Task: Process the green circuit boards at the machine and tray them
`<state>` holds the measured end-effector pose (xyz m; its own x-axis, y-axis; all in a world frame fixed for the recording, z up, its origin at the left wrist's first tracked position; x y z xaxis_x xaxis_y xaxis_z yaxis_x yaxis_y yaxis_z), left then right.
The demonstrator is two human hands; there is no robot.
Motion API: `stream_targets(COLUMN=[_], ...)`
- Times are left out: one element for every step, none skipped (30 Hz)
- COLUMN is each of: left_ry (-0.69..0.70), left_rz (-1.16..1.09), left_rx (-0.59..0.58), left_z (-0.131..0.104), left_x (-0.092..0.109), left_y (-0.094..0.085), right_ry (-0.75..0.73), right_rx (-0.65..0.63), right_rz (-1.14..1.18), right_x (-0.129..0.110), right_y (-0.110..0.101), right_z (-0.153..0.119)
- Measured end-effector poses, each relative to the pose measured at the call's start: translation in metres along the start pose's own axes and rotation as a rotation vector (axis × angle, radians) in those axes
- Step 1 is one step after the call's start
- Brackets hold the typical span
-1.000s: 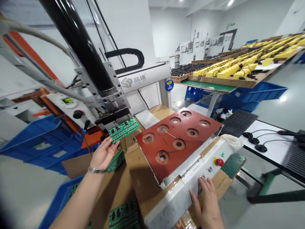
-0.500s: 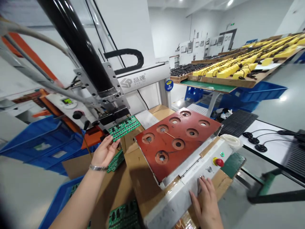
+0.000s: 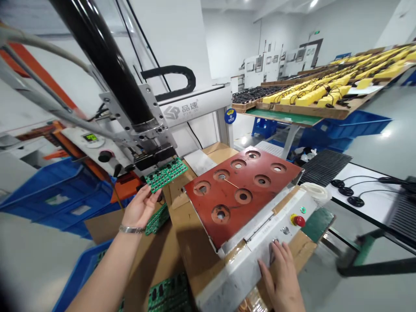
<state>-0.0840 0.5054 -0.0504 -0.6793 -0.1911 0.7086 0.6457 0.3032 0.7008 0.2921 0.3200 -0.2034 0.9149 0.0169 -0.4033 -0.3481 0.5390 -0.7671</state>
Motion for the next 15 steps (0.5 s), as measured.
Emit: stream_targets(left_ry=[0.003,0.004,0.004,0.002,0.001,0.002,0.003,0.005,0.007,0.009,0.010,0.010,0.008,0.005,0.002], left_rz=[0.001,0.002,0.004,0.006,0.007,0.007,0.006,0.005,0.004,0.004,0.004,0.006,0.008,0.010,0.012], left_rx=[-0.001,0.000,0.001,0.003,0.006,0.009,0.011,0.013,0.013,0.013,0.012,0.010,0.008,0.005,0.002], left_z=[0.0001,0.0002,0.0004,0.0006,0.0009,0.0010,0.0012,0.0013,0.0014,0.0015,0.0017,0.0019,0.0022,0.0024,0.0025], left_x=[0.0002,0.0004,0.0003,0.0002,0.0001,0.0001,0.0002,0.0003,0.0004,0.0004,0.0003,0.0000,-0.0005,-0.0011,-0.0018], left_y=[0.0003,0.0006,0.0008,0.0010,0.0012,0.0016,0.0022,0.0030,0.0039,0.0049,0.0059,0.0069,0.0078,0.0085,0.0090], right_ry=[0.001,0.001,-0.002,-0.004,-0.007,-0.010,-0.012,-0.013,-0.013,-0.013,-0.012,-0.011,-0.011,-0.010,-0.008], right_rx=[0.001,0.003,0.004,0.004,0.005,0.005,0.006,0.008,0.012,0.016,0.020,0.020,0.017,0.015,0.012], right_rz=[-0.002,-0.005,-0.007,-0.009,-0.012,-0.013,-0.015,-0.015,-0.014,-0.014,-0.013,-0.013,-0.011,-0.009,-0.007], right_x=[0.0000,0.0000,-0.0001,-0.0001,0.0000,0.0002,0.0005,0.0008,0.0011,0.0012,0.0014,0.0014,0.0013,0.0012,0.0012], right_y=[-0.0003,-0.0006,-0.0006,-0.0004,-0.0002,0.0002,0.0005,0.0008,0.0008,0.0007,0.0005,0.0003,0.0003,0.0002,0.0002], right_z=[0.0001,0.0002,0.0004,0.0005,0.0006,0.0006,0.0006,0.0006,0.0005,0.0004,0.0003,0.0002,0.0002,0.0001,0.0001])
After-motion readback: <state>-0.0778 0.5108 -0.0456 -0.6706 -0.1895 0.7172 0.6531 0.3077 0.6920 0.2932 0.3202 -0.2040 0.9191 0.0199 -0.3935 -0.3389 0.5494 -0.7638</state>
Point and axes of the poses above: each hand's wrist, its own z-axis towards the middle knuckle, its own y-axis out of the palm, x = y × z, the point moved 7 cm from there along z, towards the middle knuckle, and after that the axes turned 15 degrees about -z, right-handed, at the moved point
